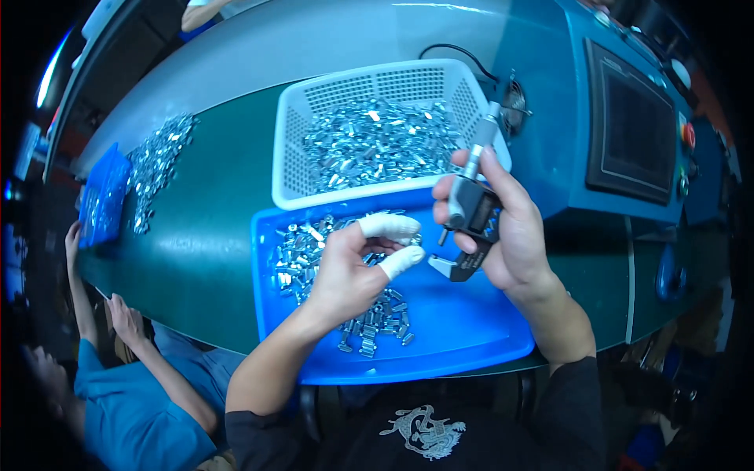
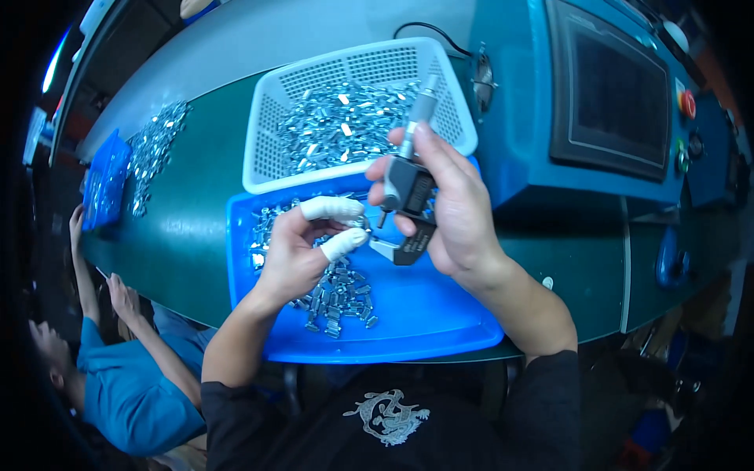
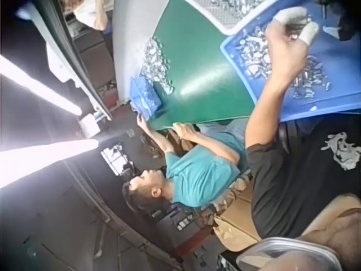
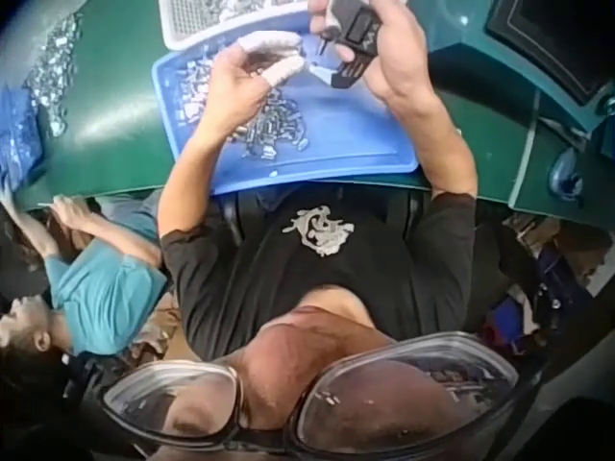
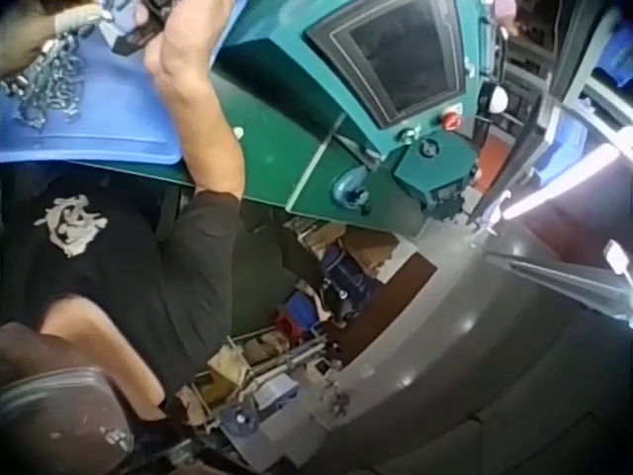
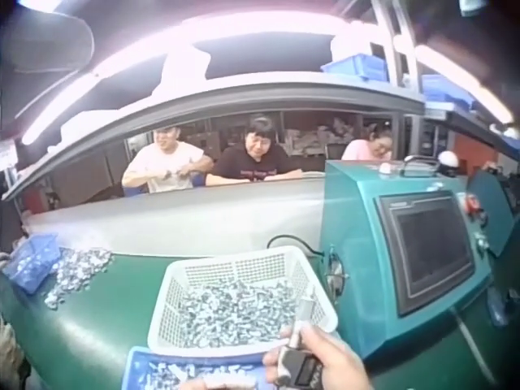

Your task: Inspecting and measuring small metal components using a digital micrometer.

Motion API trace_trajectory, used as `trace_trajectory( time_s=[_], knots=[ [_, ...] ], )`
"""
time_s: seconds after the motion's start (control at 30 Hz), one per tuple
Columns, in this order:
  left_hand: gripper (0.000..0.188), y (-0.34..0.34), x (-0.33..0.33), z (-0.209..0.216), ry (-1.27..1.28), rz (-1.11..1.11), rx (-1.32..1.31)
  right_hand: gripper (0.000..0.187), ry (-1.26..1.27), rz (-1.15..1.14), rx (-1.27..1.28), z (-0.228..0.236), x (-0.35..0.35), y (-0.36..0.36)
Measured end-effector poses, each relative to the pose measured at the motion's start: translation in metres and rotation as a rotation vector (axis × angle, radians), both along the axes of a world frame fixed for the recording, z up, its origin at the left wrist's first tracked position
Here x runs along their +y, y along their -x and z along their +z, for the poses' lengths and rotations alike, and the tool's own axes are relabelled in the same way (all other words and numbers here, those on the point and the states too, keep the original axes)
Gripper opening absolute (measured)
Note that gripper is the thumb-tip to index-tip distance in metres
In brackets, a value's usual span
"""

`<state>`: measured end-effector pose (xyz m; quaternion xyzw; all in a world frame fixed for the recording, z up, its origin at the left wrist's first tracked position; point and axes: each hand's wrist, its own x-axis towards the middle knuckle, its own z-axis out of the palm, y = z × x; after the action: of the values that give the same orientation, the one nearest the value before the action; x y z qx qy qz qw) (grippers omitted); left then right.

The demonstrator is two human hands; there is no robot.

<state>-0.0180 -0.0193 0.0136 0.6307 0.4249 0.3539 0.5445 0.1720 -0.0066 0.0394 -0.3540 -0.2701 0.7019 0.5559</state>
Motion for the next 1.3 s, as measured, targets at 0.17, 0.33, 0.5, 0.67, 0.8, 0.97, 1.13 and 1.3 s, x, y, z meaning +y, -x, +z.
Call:
trace_trajectory(
  time_s=[0.17, 0.33, 0.5, 0.67, 0.8, 0.97, 1.13, 1.3],
  knots=[
    [0.027, -0.005, -0.005, -0.001, 0.088, 0.009, -0.159, 0.039, -0.025, 0.000, 0.000, 0.004, -0.003, -0.002],
    [0.030, -0.005, -0.009, 0.002, 0.022, -0.032, -0.196, 0.039, -0.037, 0.008, 0.007, 0.004, -0.004, 0.000],
    [0.029, -0.009, -0.013, 0.011, 0.130, -0.028, -0.230, 0.039, -0.030, 0.009, 0.026, 0.003, -0.003, 0.000],
    [0.025, -0.006, -0.003, 0.010, 0.282, -0.009, -0.344, 0.040, -0.068, 0.023, 0.053, 0.005, 0.003, -0.002],
    [0.023, -0.004, -0.014, 0.004, 0.277, 0.010, -0.259, 0.042, 0.032, 0.039, 0.062, 0.002, -0.006, 0.001],
    [0.026, -0.003, -0.011, 0.009, 0.377, -0.036, -0.331, 0.048, -0.019, 0.030, 0.049, 0.004, -0.006, 0.000],
    [0.024, -0.001, -0.010, 0.010, 0.372, -0.068, -0.327, 0.046, -0.036, 0.062, 0.048, 0.003, -0.006, 0.001],
    [0.024, -0.001, -0.009, 0.009, 0.387, -0.060, -0.325, 0.034, -0.014, 0.054, 0.026, 0.002, -0.004, 0.003]
  ],
)
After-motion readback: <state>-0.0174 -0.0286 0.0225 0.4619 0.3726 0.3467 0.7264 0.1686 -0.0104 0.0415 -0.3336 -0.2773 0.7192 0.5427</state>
